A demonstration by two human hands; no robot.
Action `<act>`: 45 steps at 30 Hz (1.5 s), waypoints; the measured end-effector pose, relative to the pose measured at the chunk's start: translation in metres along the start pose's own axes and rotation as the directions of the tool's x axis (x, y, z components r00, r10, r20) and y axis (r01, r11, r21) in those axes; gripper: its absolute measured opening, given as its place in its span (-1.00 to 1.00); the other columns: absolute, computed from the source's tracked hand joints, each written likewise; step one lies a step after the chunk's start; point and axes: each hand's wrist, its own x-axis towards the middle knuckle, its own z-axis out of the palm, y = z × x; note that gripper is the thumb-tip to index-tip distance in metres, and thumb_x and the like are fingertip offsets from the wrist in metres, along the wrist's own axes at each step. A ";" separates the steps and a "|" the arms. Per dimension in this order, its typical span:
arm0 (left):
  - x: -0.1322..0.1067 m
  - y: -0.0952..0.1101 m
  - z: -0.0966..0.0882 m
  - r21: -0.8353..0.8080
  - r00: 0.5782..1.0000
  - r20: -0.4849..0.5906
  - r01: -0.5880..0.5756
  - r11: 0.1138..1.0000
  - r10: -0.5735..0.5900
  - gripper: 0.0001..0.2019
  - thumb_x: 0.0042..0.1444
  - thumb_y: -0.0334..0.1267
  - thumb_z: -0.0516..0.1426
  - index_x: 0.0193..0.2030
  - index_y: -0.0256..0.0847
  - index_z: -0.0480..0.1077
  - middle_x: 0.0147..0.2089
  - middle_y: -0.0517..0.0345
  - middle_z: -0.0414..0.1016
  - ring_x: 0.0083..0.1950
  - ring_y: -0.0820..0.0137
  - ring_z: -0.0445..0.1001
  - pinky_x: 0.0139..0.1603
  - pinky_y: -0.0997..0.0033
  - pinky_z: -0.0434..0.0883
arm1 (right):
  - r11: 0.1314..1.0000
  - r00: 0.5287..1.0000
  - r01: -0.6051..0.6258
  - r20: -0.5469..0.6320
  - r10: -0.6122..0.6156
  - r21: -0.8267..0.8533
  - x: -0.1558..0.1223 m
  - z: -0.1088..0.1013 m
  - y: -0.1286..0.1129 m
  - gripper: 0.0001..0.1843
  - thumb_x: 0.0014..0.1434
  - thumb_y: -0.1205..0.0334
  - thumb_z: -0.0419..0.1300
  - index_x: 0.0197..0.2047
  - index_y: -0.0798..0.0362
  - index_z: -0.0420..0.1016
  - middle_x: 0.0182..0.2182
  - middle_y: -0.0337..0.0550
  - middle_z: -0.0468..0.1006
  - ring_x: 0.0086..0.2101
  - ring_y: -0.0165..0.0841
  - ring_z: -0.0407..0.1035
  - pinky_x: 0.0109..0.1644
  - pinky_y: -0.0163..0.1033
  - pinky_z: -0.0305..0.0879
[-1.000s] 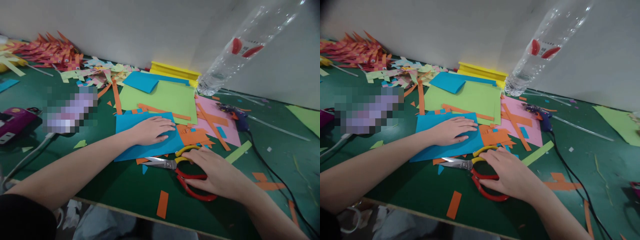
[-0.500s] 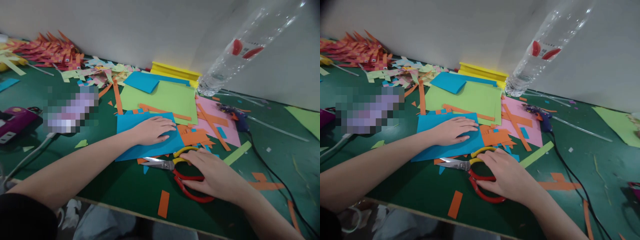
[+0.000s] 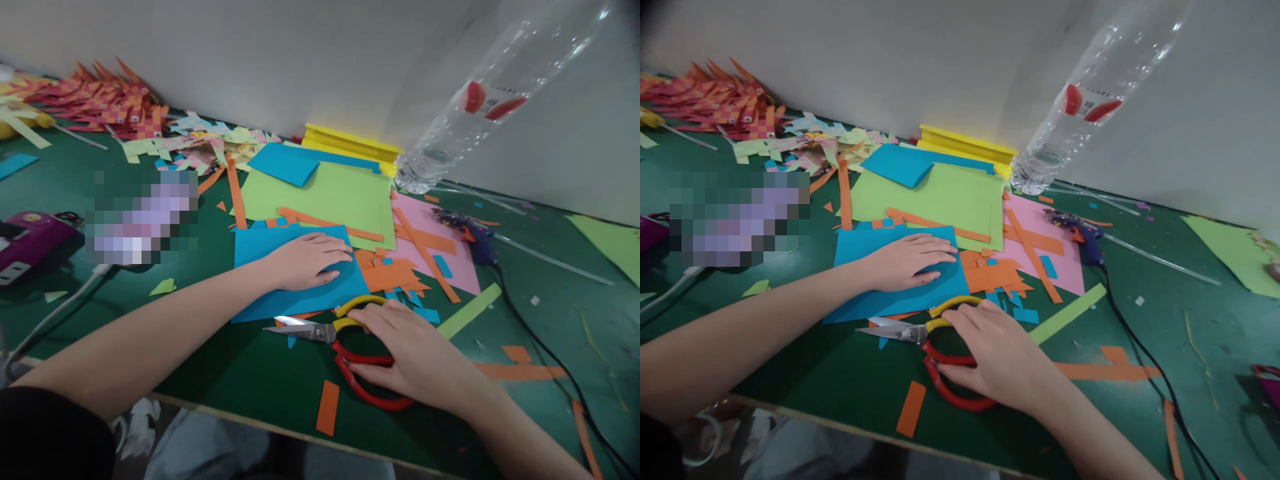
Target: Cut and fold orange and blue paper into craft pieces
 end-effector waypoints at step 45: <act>0.001 -0.004 0.000 -0.042 1.000 -0.015 -0.026 0.999 0.025 -0.59 0.34 -0.15 -0.06 0.26 -0.21 0.20 0.36 0.14 0.19 0.39 0.33 0.07 0.39 0.25 -0.04 | 0.992 0.992 0.122 0.025 -0.121 -0.015 0.032 0.001 -0.019 -0.50 0.11 -0.02 0.24 0.00 0.16 0.40 -0.18 -0.06 0.56 -0.24 -0.18 0.40 -0.12 -0.08 0.33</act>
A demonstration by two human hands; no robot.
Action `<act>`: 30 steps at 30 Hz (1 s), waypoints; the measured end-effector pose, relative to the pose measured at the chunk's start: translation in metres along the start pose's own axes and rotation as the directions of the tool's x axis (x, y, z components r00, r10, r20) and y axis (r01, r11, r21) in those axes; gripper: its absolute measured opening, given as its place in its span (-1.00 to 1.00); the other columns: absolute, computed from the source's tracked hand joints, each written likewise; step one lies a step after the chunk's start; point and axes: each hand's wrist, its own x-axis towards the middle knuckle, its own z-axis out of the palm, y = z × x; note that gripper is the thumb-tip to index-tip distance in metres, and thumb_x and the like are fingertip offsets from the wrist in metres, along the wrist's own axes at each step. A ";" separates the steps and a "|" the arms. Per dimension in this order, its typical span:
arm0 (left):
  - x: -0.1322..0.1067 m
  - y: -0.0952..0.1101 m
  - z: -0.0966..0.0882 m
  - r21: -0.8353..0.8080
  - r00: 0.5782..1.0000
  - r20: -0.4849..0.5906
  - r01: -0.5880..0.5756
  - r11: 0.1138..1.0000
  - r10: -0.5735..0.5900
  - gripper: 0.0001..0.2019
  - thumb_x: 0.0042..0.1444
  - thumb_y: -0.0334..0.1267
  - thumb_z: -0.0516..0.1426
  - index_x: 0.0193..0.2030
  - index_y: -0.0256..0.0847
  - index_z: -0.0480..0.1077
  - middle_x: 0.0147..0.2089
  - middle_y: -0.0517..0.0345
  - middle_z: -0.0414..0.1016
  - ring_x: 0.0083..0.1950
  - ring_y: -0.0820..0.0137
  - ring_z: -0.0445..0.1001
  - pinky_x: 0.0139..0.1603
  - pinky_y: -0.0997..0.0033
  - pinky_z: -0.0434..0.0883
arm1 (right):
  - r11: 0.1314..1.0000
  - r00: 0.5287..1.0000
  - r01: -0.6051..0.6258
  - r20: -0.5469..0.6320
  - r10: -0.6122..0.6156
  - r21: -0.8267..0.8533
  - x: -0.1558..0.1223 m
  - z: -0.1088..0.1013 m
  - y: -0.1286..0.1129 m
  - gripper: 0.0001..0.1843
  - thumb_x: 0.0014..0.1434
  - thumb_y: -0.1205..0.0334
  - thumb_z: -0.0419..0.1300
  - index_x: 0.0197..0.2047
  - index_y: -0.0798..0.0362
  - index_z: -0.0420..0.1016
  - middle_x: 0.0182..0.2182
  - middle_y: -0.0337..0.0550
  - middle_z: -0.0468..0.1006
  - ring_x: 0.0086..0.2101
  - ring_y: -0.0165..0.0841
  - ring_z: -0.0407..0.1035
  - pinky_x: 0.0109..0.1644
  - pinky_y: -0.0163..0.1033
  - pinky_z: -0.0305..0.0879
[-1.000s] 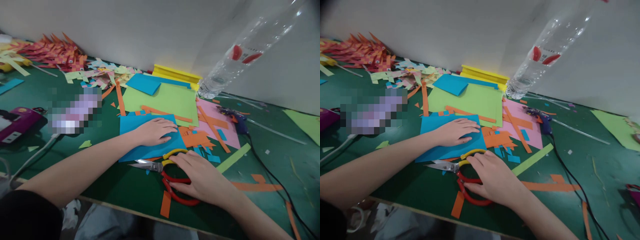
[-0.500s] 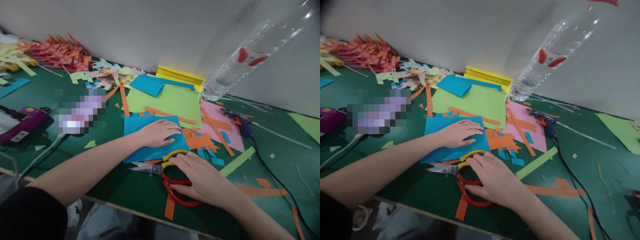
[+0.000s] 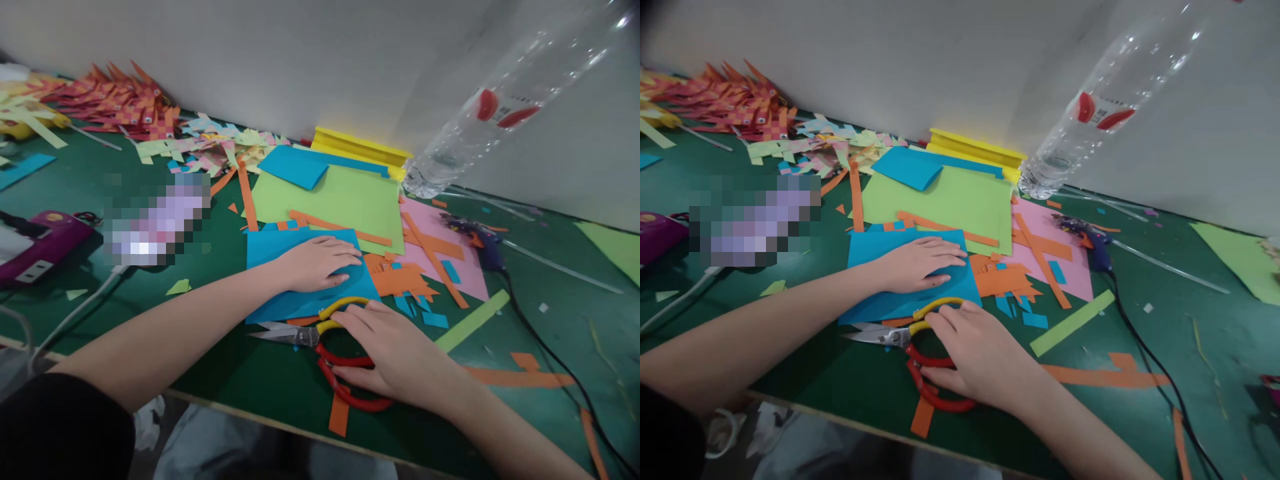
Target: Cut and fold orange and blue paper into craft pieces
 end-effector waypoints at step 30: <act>-0.001 0.000 -0.002 -0.031 1.000 0.012 0.005 1.000 -0.004 -0.59 0.34 -0.15 -0.05 0.26 -0.20 0.20 0.37 0.13 0.18 0.40 0.34 0.06 0.40 0.23 -0.04 | 0.986 0.992 -0.126 -0.016 0.129 0.110 -0.017 0.004 0.000 -0.53 0.12 0.01 0.20 0.01 0.14 0.42 -0.13 -0.04 0.57 -0.14 -0.16 0.40 -0.05 -0.04 0.34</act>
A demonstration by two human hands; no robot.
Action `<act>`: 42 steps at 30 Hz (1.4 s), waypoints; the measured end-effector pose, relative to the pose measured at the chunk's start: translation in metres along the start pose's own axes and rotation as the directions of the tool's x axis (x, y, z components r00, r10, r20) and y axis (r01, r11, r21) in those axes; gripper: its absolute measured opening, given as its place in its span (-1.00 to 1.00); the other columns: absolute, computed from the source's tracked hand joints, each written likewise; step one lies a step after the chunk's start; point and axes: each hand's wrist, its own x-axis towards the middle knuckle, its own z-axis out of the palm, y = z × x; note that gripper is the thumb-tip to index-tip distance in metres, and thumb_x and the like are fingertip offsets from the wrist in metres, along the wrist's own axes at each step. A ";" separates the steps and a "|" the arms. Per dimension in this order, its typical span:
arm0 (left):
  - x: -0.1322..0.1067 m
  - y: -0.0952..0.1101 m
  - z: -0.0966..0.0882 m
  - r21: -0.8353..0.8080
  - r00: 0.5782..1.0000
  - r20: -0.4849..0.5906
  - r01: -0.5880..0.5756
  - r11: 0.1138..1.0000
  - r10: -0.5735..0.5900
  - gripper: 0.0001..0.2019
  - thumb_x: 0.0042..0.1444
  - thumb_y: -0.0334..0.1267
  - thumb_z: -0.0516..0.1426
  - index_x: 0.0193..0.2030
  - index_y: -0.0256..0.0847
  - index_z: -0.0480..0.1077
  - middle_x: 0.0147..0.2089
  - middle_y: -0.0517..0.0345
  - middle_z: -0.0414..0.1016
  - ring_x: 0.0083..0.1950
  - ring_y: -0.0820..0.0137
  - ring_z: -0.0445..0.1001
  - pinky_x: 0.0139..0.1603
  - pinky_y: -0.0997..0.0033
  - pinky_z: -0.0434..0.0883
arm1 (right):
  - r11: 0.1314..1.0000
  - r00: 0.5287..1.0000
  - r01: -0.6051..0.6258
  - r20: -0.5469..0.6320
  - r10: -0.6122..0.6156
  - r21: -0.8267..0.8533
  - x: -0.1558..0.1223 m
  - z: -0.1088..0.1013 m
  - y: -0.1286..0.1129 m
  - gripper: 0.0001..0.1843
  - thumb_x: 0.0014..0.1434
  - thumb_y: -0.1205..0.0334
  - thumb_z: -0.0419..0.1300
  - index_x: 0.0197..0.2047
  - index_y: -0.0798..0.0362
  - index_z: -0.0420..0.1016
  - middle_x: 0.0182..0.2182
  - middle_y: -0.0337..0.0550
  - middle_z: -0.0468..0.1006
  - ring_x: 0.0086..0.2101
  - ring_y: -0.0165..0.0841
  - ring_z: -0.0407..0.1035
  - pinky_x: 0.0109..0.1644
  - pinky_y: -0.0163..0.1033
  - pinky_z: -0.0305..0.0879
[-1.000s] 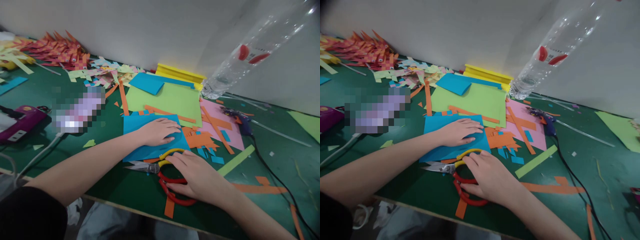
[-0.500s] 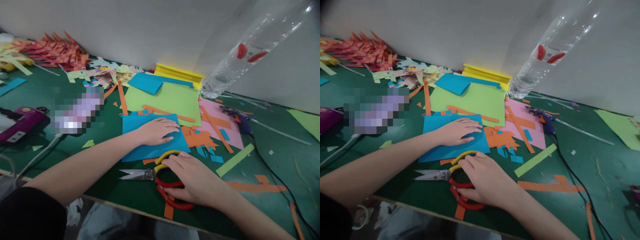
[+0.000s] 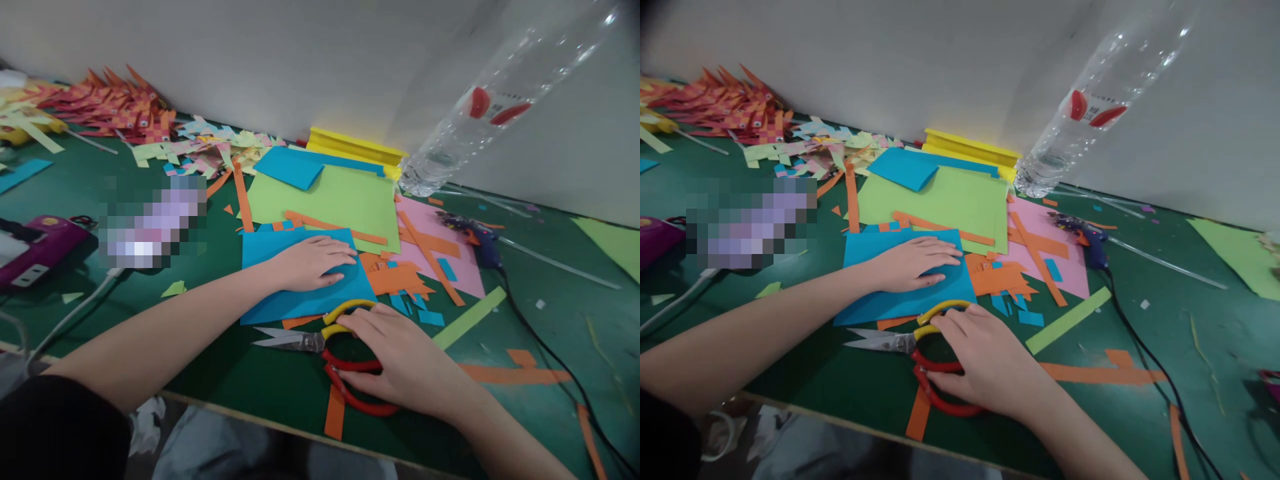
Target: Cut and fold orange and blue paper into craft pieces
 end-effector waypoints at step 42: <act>0.000 0.001 0.000 0.017 1.000 0.008 0.008 1.000 -0.008 -0.59 0.34 -0.15 -0.06 0.26 -0.19 0.19 0.38 0.12 0.16 0.42 0.35 0.04 0.41 0.23 -0.06 | 0.995 0.999 0.022 -0.047 -0.026 -0.095 -0.001 -0.002 -0.005 -0.53 0.08 0.01 0.25 -0.04 0.17 0.45 -0.22 -0.04 0.59 -0.24 -0.16 0.43 -0.16 -0.07 0.38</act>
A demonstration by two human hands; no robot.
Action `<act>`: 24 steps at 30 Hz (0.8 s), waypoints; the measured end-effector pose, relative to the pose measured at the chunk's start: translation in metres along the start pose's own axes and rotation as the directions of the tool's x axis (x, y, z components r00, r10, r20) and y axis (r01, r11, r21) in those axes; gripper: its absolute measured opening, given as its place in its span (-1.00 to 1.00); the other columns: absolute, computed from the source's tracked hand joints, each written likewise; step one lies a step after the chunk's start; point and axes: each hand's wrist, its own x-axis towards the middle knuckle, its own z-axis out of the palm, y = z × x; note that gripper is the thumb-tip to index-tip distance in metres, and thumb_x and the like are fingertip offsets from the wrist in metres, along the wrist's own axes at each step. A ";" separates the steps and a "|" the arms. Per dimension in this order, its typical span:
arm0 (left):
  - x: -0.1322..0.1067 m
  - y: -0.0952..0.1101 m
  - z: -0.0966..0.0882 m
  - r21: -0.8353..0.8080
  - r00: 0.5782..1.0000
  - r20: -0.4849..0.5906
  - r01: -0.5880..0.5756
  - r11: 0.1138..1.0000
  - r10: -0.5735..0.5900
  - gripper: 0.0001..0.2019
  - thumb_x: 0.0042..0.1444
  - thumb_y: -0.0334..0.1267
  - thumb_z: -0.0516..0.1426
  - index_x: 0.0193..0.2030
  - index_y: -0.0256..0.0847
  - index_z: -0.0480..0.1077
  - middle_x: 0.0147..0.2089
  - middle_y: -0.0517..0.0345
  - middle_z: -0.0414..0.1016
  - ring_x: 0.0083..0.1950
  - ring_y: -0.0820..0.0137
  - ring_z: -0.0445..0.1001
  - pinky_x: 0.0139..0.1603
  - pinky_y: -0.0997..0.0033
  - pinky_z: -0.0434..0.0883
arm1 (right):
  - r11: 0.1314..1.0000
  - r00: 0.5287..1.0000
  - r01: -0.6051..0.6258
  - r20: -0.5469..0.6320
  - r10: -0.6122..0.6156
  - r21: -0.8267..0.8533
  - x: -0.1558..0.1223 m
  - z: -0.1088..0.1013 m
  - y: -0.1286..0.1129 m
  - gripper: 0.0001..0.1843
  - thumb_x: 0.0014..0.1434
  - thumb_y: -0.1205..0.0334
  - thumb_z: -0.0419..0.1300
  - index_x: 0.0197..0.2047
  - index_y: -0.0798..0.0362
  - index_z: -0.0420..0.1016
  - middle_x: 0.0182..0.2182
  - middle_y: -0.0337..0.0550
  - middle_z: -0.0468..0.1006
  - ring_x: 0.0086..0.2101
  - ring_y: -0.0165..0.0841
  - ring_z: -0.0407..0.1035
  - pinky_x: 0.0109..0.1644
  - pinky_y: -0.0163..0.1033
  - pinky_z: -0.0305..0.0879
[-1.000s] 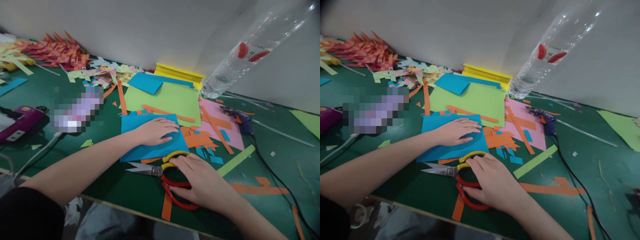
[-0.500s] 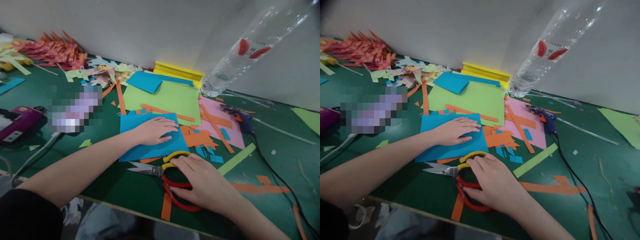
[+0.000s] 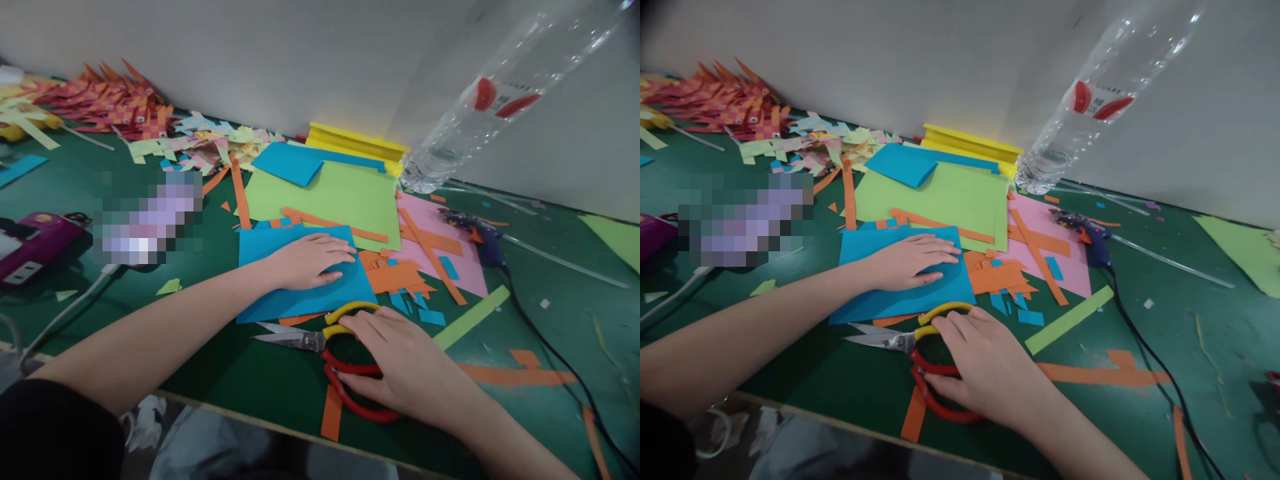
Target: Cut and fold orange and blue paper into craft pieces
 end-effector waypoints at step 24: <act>0.001 -0.002 0.002 0.016 1.000 -0.008 -0.021 1.000 0.021 -0.59 0.34 -0.15 -0.06 0.27 -0.23 0.19 0.37 0.11 0.17 0.41 0.33 0.04 0.41 0.23 -0.07 | 1.000 0.999 -0.001 -0.039 0.002 0.005 0.001 0.004 -0.007 -0.53 0.06 0.01 0.26 -0.07 0.19 0.48 -0.24 -0.03 0.60 -0.27 -0.18 0.45 -0.16 -0.08 0.38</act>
